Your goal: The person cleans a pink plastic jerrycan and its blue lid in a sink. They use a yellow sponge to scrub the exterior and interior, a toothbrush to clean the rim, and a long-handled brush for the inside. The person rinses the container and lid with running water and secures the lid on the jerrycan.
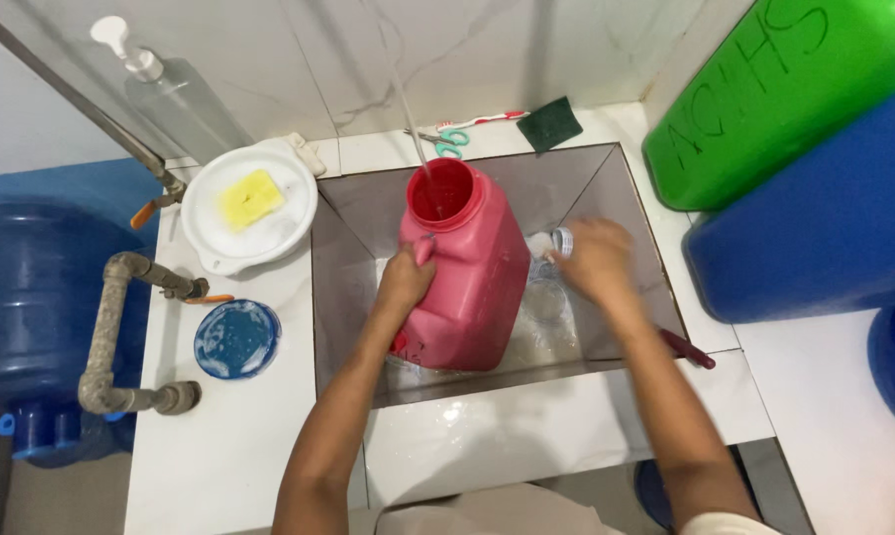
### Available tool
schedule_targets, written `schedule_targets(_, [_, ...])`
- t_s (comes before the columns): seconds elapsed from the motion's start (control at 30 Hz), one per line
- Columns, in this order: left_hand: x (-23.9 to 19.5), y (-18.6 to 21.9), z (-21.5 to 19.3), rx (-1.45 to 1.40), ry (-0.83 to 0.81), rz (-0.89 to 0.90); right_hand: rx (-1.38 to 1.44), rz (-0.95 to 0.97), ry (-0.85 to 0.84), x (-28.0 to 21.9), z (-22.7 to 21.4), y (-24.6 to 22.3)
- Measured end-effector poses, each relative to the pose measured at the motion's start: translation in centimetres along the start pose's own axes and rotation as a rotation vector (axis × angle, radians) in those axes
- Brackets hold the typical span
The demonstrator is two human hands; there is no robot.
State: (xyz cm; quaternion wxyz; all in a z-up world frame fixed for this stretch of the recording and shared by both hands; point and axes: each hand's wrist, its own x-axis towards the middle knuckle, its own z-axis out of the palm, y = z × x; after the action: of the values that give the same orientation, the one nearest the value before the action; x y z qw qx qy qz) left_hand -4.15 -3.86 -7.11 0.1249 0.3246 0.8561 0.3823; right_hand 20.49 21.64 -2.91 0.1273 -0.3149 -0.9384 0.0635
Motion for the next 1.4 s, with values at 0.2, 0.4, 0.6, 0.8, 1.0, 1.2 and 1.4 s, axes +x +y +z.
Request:
schedule_targets(0.2, [0.5,-0.2,-1.6,0.035,-0.007,-0.091,-0.509,0.263,-0.586,-12.5,4.4,16.7])
schedule_targets(0.4, [1.5,-1.2,-0.7,0.033,0.01,-0.027,-0.631,0.263,-0.732,-13.6,5.2,13.5])
schedule_targets(0.6, [0.9,-0.4,-0.6,0.061,-0.003,-0.044,-0.487,0.36,-0.75,-11.7,1.4,11.7])
schedule_targets(0.8, [1.4,0.7,-1.2,0.06,0.021,-0.056,1.032,0.551,-0.768,-5.7,-4.8,8.4])
schedule_targets(1.0, [0.5,1.3,-2.0,0.043,-0.013,-0.084,1.173,0.138,0.26,-1.5,-9.2,0.9])
schedule_targets(1.2, [1.3,0.3,-1.4,0.053,-0.004,-0.039,1.054,-0.098,0.756,2.3,-14.2,0.3])
schedule_targets(1.4, [2.4,0.1,-1.4,0.055,-0.004,-0.053,1.26,-0.187,0.768,0.2,-17.1,-4.3])
